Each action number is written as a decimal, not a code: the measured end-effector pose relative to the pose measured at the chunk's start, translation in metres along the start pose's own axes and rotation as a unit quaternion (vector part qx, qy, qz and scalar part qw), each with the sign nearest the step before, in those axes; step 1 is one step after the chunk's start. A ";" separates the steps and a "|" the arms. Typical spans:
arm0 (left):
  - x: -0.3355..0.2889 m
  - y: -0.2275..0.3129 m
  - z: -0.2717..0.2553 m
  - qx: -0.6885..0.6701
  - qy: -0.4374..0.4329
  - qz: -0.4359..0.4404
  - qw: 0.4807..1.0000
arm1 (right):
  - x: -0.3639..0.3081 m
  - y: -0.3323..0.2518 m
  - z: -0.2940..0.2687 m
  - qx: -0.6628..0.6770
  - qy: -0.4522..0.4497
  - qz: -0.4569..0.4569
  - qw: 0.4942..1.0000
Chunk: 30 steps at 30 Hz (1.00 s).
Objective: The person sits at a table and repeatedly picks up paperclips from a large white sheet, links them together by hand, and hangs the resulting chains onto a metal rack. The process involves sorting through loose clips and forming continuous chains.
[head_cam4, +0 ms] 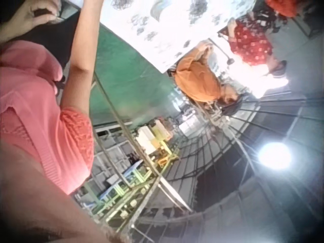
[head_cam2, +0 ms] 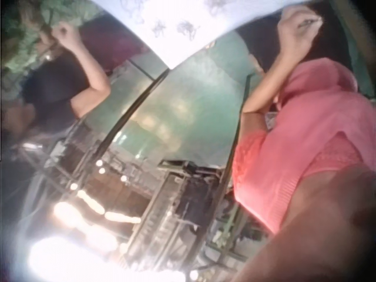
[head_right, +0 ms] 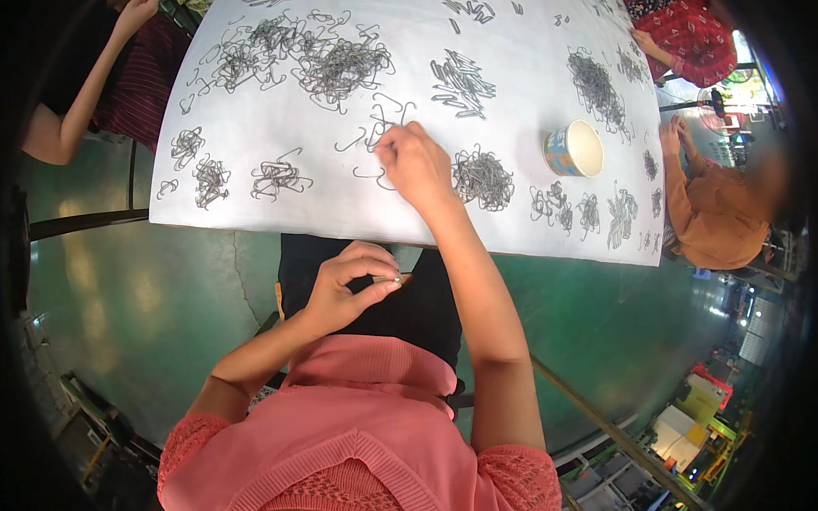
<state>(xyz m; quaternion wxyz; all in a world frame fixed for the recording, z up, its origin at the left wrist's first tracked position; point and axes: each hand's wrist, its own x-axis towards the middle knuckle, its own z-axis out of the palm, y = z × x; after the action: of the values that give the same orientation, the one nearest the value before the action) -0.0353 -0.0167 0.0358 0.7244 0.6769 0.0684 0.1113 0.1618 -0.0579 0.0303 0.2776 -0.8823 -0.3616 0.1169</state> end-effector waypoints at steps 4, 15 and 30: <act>-0.001 -0.005 -0.003 -0.001 -0.008 0.006 1.000 | 0.024 0.007 -0.002 0.025 0.033 -0.004 0.999; -0.001 0.001 -0.002 0.017 -0.002 0.030 0.999 | 0.085 0.002 -0.008 -0.195 -0.047 -0.028 0.979; 0.009 0.002 0.015 0.081 0.009 0.057 0.995 | -0.120 -0.008 -0.067 0.555 0.017 0.234 0.798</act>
<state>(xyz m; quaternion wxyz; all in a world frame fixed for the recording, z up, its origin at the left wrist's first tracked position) -0.0229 -0.0292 0.0394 0.6591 0.7351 0.0444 0.1525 0.0989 -0.1650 0.0898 0.6903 -0.6363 -0.0124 0.3441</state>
